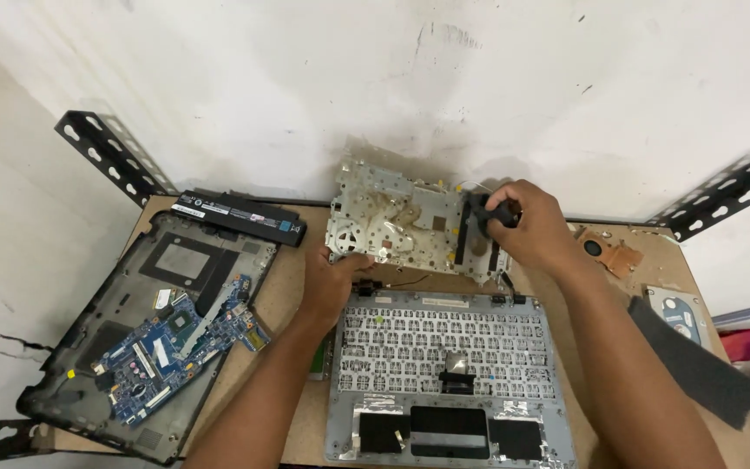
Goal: Removing internal screws and prying off a metal shielding plate from a laptop chassis during disassembly.
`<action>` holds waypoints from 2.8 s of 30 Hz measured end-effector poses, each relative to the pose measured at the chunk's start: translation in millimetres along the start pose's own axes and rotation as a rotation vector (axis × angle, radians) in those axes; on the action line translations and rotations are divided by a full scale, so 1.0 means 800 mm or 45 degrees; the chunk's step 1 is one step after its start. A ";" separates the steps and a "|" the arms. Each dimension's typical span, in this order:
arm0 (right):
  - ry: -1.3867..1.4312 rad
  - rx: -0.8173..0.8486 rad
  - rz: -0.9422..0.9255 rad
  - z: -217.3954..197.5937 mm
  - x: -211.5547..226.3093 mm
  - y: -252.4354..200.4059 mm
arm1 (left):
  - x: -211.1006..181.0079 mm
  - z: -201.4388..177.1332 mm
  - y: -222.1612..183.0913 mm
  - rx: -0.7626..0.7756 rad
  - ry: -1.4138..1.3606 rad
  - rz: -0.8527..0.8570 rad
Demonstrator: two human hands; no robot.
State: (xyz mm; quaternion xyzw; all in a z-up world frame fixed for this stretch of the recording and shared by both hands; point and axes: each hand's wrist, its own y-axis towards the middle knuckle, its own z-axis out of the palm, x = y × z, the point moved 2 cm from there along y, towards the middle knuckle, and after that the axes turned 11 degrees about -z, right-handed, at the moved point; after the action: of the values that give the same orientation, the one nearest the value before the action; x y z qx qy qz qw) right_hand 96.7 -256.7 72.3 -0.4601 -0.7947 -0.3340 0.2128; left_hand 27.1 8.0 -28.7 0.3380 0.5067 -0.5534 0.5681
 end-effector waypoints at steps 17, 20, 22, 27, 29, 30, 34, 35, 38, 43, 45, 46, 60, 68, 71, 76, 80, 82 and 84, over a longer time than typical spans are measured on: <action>0.070 -0.055 0.033 0.003 -0.019 0.003 | 0.008 -0.012 0.003 0.119 0.025 -0.132; 0.201 -0.008 0.072 0.003 0.015 -0.008 | 0.033 -0.016 0.018 0.072 -0.056 -0.121; 0.318 0.050 0.081 0.005 0.037 -0.012 | 0.023 -0.011 0.015 0.069 -0.103 -0.109; 0.342 0.015 0.050 0.008 0.036 -0.015 | -0.010 -0.003 -0.005 0.069 0.144 -0.213; 0.252 -0.059 0.002 0.010 0.002 -0.005 | 0.029 -0.034 0.020 0.074 0.131 -0.170; 0.157 -0.134 -0.043 0.009 -0.015 0.001 | 0.048 -0.049 0.034 0.083 0.116 -0.129; 0.135 -0.195 -0.023 0.003 -0.024 0.004 | 0.078 -0.046 0.064 0.097 -0.125 -0.061; 0.165 -0.176 -0.013 0.001 -0.020 0.003 | 0.059 -0.033 0.051 0.104 -0.152 -0.072; 0.263 -0.095 0.019 -0.003 0.019 -0.008 | -0.014 0.005 0.000 0.026 -0.194 -0.085; 0.256 -0.030 -0.021 0.001 0.018 -0.008 | -0.043 0.016 -0.019 -0.038 -0.245 -0.097; 0.069 -0.165 -0.127 -0.001 -0.007 0.001 | -0.040 0.013 -0.016 -0.061 -0.267 -0.075; 0.069 -0.164 -0.128 -0.001 -0.005 0.001 | -0.054 0.016 -0.025 -0.062 -0.267 -0.075; 0.256 0.021 -0.083 0.006 0.031 -0.015 | -0.031 0.014 -0.016 -0.029 -0.133 -0.074; 0.256 0.186 -0.039 0.001 0.054 -0.017 | -0.032 0.013 -0.017 -0.057 -0.155 -0.092; 0.181 0.273 0.013 0.001 0.050 -0.021 | -0.047 0.021 -0.035 -0.103 -0.142 -0.124; 0.006 0.271 0.035 0.001 0.036 -0.018 | -0.050 0.013 -0.033 -0.007 -0.076 -0.137; -0.067 0.246 0.008 -0.003 0.045 -0.023 | -0.032 0.008 -0.017 -0.045 -0.172 -0.106; -0.059 0.241 -0.008 -0.002 0.046 -0.023 | -0.034 0.009 -0.017 -0.051 -0.199 -0.101; -0.028 0.250 0.009 0.001 0.041 -0.026 | -0.040 0.014 -0.024 -0.044 -0.141 -0.095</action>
State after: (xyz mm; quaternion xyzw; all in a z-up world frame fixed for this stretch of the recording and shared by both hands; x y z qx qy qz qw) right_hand 62.6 -243.7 86.3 -0.4435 -0.8241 -0.2486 0.2496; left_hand 15.1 3.3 7.6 0.2778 0.4964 -0.5832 0.5800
